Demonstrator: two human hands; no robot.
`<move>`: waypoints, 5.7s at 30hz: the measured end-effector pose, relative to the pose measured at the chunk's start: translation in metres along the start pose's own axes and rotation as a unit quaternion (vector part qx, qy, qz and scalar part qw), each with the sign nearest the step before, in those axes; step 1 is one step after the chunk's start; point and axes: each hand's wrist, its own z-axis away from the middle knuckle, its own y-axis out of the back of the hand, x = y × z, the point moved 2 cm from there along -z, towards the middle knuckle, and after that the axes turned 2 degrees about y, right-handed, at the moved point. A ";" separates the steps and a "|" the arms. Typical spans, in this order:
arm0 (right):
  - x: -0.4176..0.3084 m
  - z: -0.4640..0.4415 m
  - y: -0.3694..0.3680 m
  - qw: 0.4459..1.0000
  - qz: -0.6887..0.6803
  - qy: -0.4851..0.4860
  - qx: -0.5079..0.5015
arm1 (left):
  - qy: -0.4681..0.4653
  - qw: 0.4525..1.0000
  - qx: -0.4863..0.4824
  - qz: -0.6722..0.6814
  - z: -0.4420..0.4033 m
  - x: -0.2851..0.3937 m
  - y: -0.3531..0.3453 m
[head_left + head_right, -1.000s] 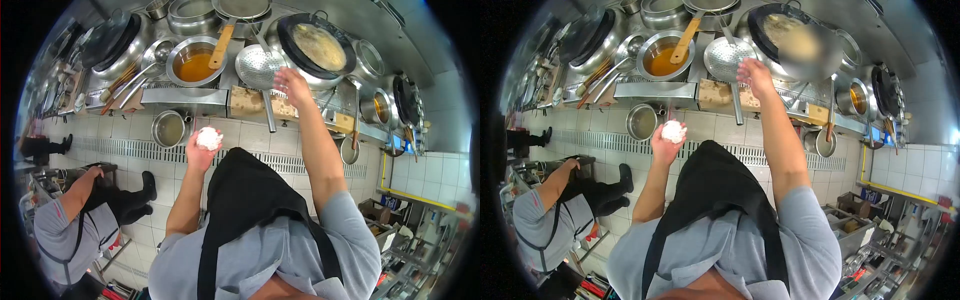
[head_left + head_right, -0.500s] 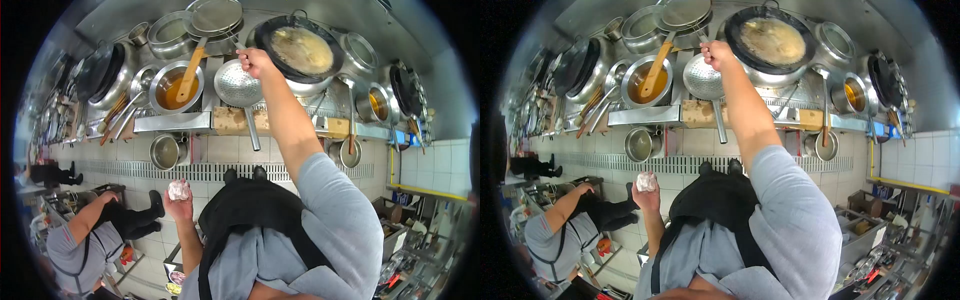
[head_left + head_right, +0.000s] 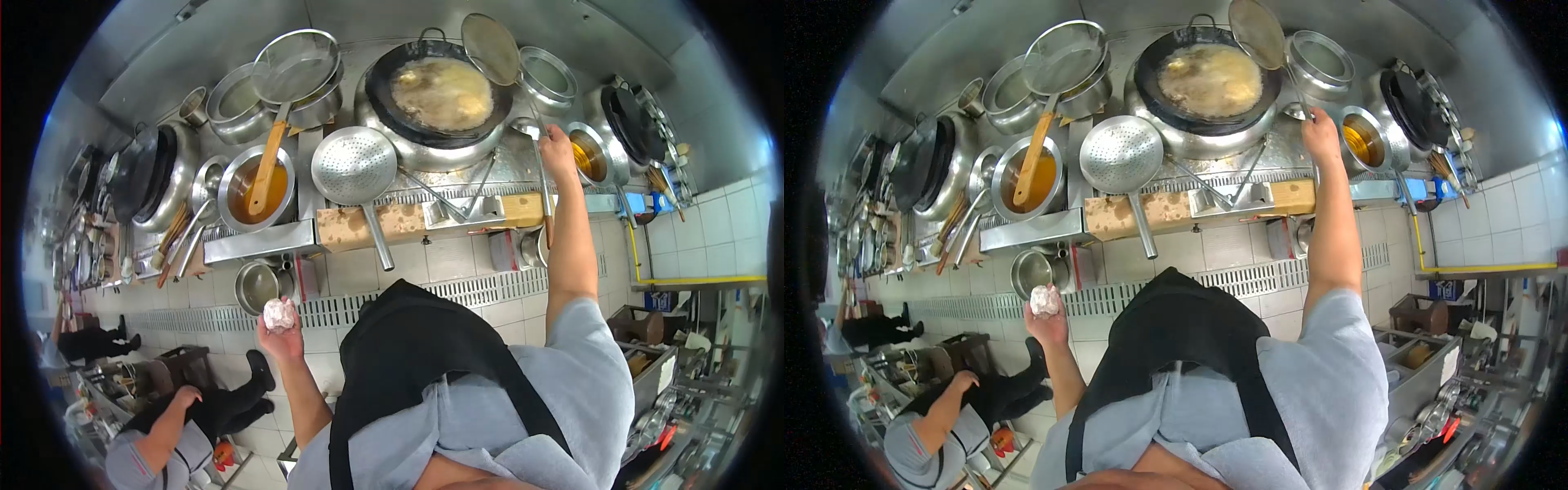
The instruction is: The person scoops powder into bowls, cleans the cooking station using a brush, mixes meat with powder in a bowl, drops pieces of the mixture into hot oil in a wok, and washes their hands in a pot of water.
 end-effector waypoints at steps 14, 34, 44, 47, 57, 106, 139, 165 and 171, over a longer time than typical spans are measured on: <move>-0.021 -0.019 -0.035 0.961 0.245 0.093 -0.083 | 0.016 0.999 -0.012 -0.031 0.002 -0.009 -0.019; 0.095 0.065 0.005 0.978 0.157 0.125 -0.052 | -0.034 0.998 0.025 -0.055 0.038 -0.056 -0.002; 0.042 0.067 0.012 0.995 0.057 0.086 0.010 | -0.018 0.997 0.020 -0.069 0.031 -0.070 -0.043; 0.033 0.036 -0.003 0.995 0.052 0.078 0.034 | 0.005 0.997 -0.007 -0.080 0.018 -0.064 -0.047; -0.014 -0.009 -0.044 0.996 0.092 -0.011 -0.004 | 0.043 0.994 -0.040 -0.088 -0.007 -0.040 -0.042; 0.086 0.068 -0.012 0.969 0.029 0.111 -0.220 | 0.030 0.988 -0.095 -0.117 0.002 -0.249 -0.220; -0.189 0.105 -0.153 0.883 -0.275 0.129 -0.359 | 0.136 0.970 -0.164 -0.119 -0.099 -0.204 -0.235; -0.172 -0.114 -0.235 0.803 -0.416 -0.058 -0.423 | 0.044 0.992 -0.059 -0.101 -0.118 -0.199 -0.227; -0.178 -0.148 -0.271 0.910 -0.159 0.145 -0.355 | 0.029 0.996 -0.040 -0.076 -0.111 -0.206 -0.235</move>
